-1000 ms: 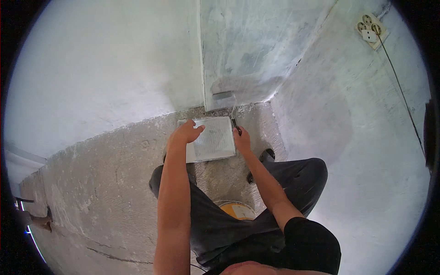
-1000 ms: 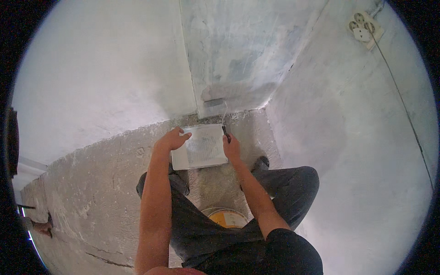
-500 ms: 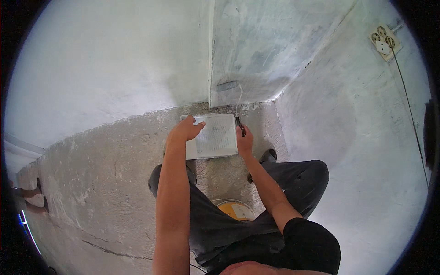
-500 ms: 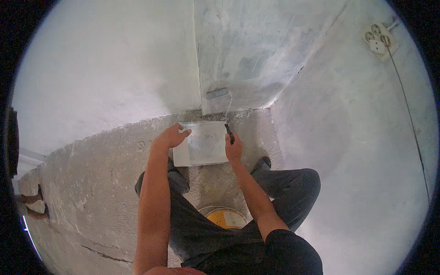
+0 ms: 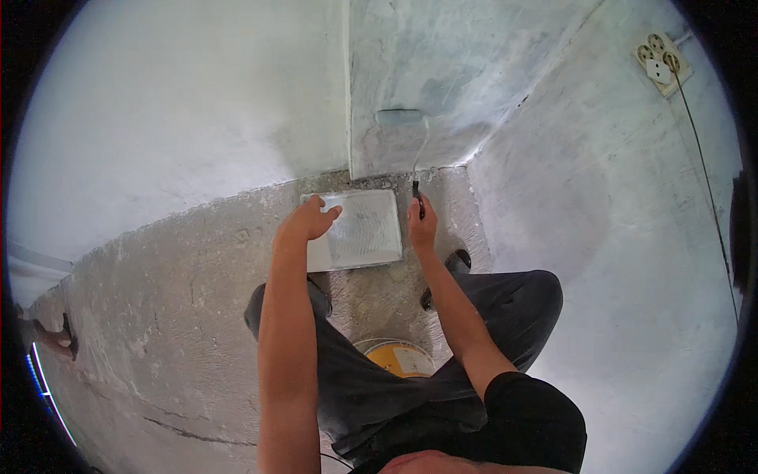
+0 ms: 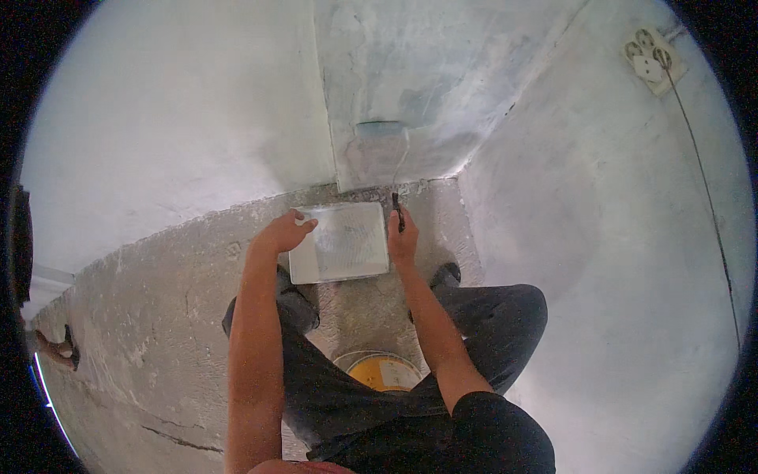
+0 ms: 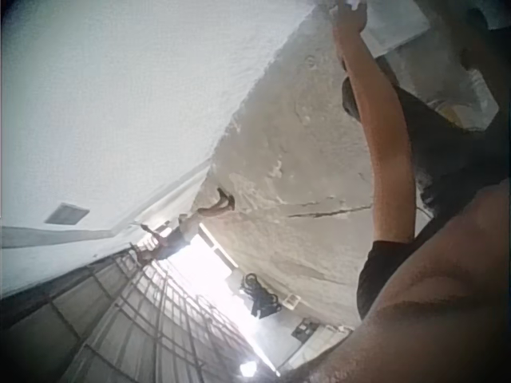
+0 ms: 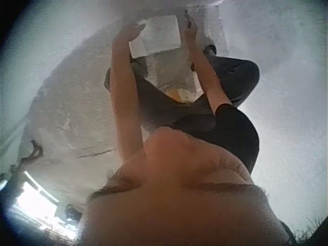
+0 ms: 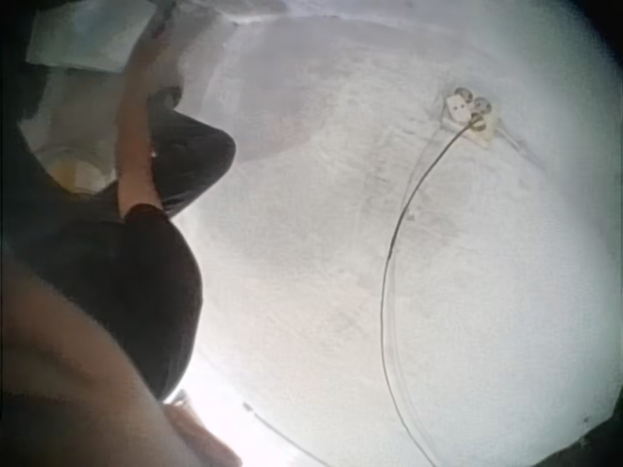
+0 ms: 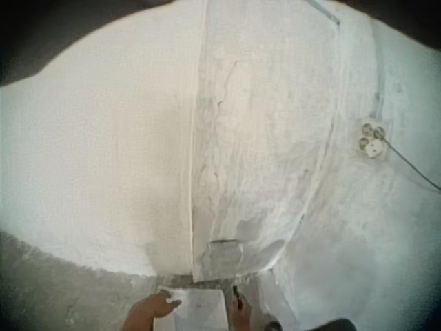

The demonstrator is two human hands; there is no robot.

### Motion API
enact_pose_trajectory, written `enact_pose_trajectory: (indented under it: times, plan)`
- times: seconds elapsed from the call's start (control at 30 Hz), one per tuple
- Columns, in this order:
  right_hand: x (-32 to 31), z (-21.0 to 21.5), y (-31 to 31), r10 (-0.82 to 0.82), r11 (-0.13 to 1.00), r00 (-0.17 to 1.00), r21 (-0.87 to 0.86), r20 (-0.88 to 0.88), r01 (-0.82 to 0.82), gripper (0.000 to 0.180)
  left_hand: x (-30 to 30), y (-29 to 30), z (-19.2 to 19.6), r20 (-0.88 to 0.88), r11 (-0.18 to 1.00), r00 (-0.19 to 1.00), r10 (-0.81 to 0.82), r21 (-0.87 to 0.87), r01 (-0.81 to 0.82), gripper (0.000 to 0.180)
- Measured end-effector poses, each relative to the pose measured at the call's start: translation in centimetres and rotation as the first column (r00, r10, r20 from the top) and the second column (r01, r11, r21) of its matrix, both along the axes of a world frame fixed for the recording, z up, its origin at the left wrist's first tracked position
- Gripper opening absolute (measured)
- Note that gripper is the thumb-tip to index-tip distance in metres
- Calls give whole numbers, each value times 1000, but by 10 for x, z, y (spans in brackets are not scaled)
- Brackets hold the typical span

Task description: The person is using a paint roller to apply white paint to a concrete wall indoors.

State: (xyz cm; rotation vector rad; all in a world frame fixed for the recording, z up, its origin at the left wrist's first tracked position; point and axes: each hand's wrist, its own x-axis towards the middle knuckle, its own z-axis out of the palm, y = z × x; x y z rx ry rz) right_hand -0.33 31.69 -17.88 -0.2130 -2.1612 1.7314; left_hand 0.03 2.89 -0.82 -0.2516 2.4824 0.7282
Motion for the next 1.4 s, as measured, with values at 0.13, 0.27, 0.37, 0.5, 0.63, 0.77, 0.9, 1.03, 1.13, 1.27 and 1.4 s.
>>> enact_pose_trajectory:
  times: [0.13,0.27,0.37,0.5,0.63,0.77,0.9,1.03,1.13,1.27,1.4]
  plan:
    - [8,-32,12,41,976,993,208,113,-64,46,1,1,3,31,1000,999,-7,-29,8,75]
    - [21,-72,9,-27,934,1000,356,0,26,38,2,2,4,44,999,999,3,-38,-2,75]
    - [20,-80,16,-16,935,903,326,430,-139,55,3,0,3,55,999,998,8,-50,-5,75]
    - [13,-63,16,63,983,959,147,278,-107,58,1,0,-2,43,1000,999,7,-29,-6,75]
    - [2,-30,-1,26,996,994,79,110,-35,44,-1,4,-3,22,1000,1000,1,-5,-1,76]
    - [-7,15,-16,49,999,996,10,-71,-49,31,2,5,-2,17,999,999,30,-16,-30,77]
    - [-18,59,-29,78,985,997,-155,-26,-81,32,2,3,0,-11,1000,1000,1,12,-1,76]
    - [-25,71,-23,51,979,991,-188,-127,-75,30,0,3,1,8,1000,1000,5,7,-5,75]
    - [-23,47,-11,53,997,993,-42,-107,-58,30,-1,5,5,22,1000,1000,3,5,-3,74]
    - [-10,-5,-5,30,987,996,159,-86,-16,32,1,6,7,40,1000,999,20,-18,-19,75]
    - [0,-21,1,29,991,999,133,-28,-25,35,3,-2,0,-15,1000,1000,-11,-20,10,77]
